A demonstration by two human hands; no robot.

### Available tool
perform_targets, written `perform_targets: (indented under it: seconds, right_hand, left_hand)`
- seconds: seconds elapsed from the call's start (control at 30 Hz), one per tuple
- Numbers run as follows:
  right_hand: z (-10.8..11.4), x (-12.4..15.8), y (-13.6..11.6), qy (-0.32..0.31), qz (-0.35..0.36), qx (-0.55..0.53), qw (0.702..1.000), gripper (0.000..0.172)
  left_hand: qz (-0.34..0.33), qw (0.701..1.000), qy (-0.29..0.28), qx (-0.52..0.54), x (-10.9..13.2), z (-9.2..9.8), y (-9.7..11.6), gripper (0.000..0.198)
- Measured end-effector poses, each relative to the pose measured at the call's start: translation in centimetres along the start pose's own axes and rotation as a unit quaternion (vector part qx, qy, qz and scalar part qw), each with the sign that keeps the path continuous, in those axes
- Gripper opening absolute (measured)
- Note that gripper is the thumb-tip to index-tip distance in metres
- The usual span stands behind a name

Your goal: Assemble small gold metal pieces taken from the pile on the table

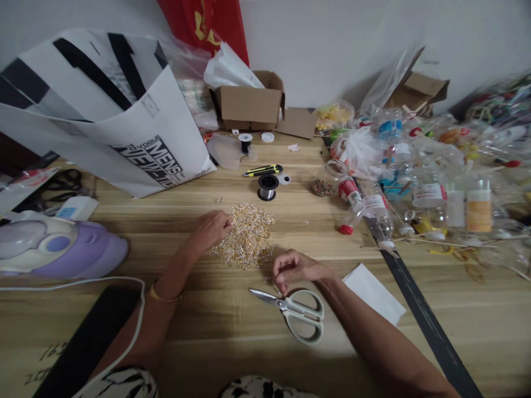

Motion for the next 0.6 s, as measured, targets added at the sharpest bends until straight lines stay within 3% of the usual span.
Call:
perform_targets:
  seconds: [0.13, 0.27, 0.43, 0.6]
  right_hand:
    - [0.0, 0.0, 0.0, 0.002, -0.002, 0.002, 1.000, 0.020]
    - [0.1, 0.0, 0.1, 0.002, -0.002, 0.002, 1.000, 0.020]
    - [0.0, 0.0, 0.0, 0.004, -0.001, -0.001, 1.000, 0.021]
    - [0.0, 0.0, 0.0, 0.007, -0.005, -0.003, 1.000, 0.020]
  left_hand:
    - [-0.002, 1.000, -0.006, 0.027, -0.2, -0.1, -0.5, 0.014]
    - [-0.009, 0.989, 0.012, 0.150, -0.7, 0.2, -1.5, 0.015]
    - [-0.001, 0.941, 0.001, 0.338, -1.2, -0.4, -2.2, 0.021]
    - [0.019, 0.902, -0.022, 0.430, -1.2, -0.5, -1.5, 0.023]
Point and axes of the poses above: each hand's wrist, its own x-axis away from the middle knuckle, its own z-axis out of the back of the hand, y = z × x, the point moved 7 cm from there along -x, towards the middle knuckle, and after that the axes turned 11 degrees about x, right-handed, at the moved point
